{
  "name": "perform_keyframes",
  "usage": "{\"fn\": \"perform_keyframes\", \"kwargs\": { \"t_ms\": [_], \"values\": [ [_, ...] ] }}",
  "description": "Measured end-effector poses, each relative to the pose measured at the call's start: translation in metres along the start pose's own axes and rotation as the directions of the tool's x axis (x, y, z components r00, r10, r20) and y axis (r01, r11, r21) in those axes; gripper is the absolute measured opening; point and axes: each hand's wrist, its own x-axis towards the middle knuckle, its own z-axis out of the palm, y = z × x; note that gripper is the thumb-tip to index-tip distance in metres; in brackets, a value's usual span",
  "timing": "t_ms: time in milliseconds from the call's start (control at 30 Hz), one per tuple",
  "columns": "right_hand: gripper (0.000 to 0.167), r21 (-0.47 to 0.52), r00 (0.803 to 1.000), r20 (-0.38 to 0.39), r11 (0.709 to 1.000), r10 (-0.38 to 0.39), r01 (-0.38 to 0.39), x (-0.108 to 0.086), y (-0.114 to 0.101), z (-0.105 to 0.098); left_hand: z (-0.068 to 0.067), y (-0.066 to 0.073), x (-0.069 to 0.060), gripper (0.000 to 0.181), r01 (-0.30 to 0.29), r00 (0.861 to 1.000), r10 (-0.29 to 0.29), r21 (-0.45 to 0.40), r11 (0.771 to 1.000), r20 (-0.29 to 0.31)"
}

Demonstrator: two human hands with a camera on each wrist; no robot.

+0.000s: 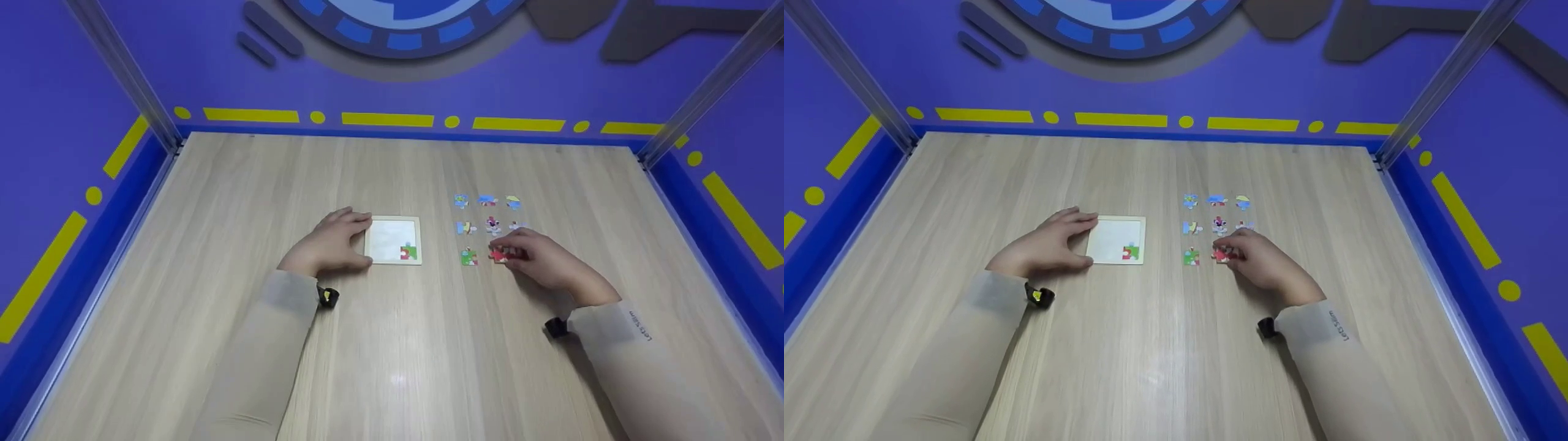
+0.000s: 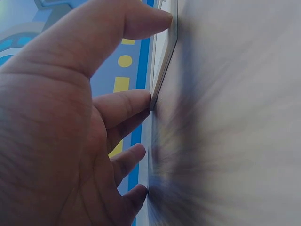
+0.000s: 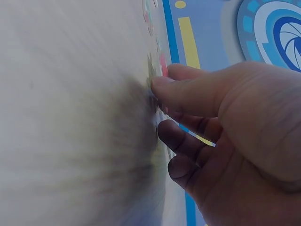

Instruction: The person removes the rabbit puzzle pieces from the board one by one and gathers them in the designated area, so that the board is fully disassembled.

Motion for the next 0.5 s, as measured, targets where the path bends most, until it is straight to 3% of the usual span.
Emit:
{"fn": "perform_keyframes", "kwargs": {
  "t_ms": [267,500],
  "values": [
    [0.036,-0.030,1.000,-0.012,0.999,-0.026,0.026,0.0010,-0.0008,0.0006,-0.0006,0.0007,-0.0006,0.095,-0.004,1.000,0.004,0.001,1.000,-0.001],
    [0.039,0.004,1.000,-0.022,1.000,-0.012,0.012,0.0000,-0.0041,-0.0012,-0.0006,0.0003,-0.0008,0.095,-0.010,1.000,0.010,0.008,1.000,0.001]
  ]
}}
